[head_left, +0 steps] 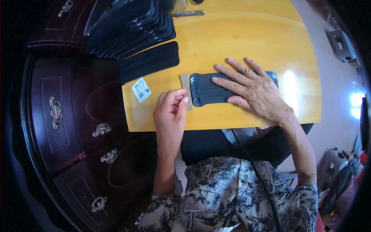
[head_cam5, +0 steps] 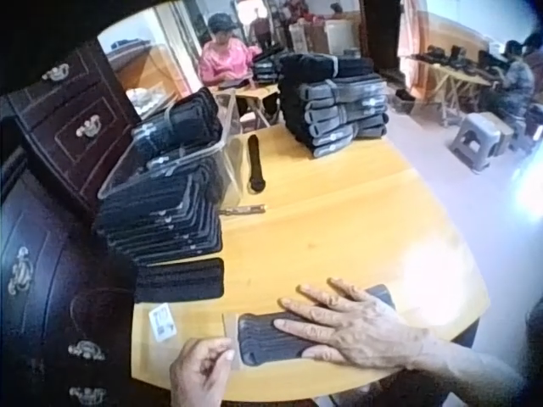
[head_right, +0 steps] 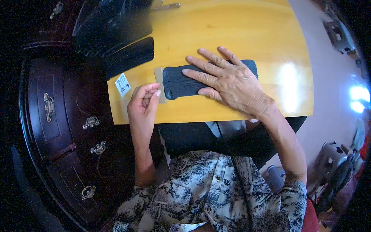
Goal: Organizing and bundling black textile straps in a manufacturing setting.
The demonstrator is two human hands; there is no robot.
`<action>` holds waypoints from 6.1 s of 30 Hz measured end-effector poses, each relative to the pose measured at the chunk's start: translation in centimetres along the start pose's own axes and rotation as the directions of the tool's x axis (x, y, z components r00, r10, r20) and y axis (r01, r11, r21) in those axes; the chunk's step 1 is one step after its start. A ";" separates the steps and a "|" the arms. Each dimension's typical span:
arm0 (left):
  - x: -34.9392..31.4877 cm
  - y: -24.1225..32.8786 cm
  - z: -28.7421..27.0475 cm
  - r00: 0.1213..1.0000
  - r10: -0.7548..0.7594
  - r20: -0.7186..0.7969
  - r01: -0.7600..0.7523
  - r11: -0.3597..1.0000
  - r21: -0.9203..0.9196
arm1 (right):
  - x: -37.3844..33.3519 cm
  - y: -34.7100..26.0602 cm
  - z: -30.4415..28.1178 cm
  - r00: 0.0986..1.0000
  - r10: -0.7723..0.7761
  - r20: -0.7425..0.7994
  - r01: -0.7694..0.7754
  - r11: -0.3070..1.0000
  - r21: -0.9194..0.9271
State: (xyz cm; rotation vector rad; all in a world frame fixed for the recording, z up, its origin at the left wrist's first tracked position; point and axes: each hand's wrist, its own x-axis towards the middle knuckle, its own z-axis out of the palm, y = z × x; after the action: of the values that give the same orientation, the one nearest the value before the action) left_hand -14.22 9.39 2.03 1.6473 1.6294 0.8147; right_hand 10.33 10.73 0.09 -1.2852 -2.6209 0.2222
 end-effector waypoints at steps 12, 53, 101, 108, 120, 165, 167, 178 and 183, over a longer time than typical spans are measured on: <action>-0.1 0.5 0.2 0.999 0.048 0.005 -0.049 0.998 0.034 | 0.1 0.1 -0.3 1.000 0.002 0.031 -0.002 1.000 0.007; 1.6 1.0 4.5 0.832 0.420 0.363 -0.555 0.650 0.519 | -0.2 -2.4 0.1 0.982 0.148 -0.116 -0.132 0.982 0.136; 3.3 0.9 5.4 0.849 0.400 0.345 -0.528 0.639 0.559 | -4.6 1.3 2.0 0.931 0.318 -0.181 -0.265 0.927 0.267; 2.7 3.1 4.7 0.878 0.262 0.400 -0.473 0.602 0.643 | -5.2 1.7 1.6 0.939 0.297 -0.171 -0.259 0.942 0.212; 3.8 3.2 6.0 0.819 0.409 0.402 -0.570 0.508 0.645 | -5.3 1.3 -3.6 0.880 0.470 -0.061 -0.457 0.875 0.159; 3.7 2.8 6.1 0.831 0.415 0.372 -0.557 0.599 0.576 | -4.7 -1.5 -1.8 0.632 0.758 -0.162 -0.488 0.552 0.677; 3.7 2.6 6.0 0.834 0.409 0.369 -0.551 0.598 0.582 | -4.6 -1.8 -1.7 0.634 0.734 -0.243 -0.455 0.608 0.650; 4.1 1.8 4.9 0.778 0.558 0.290 -0.618 0.763 0.190 | -4.9 -6.0 -5.6 0.757 0.426 -0.496 -0.226 0.882 0.413; 4.2 1.5 1.7 0.783 0.480 0.396 -0.533 0.845 0.030 | -3.7 -7.4 -6.5 0.827 0.140 -0.544 -0.046 0.982 0.182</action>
State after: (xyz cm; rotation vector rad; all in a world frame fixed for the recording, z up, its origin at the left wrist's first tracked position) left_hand -11.85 13.56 2.17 2.2378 0.9959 0.5827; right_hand 8.55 3.58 7.57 -1.2002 -2.0057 0.0566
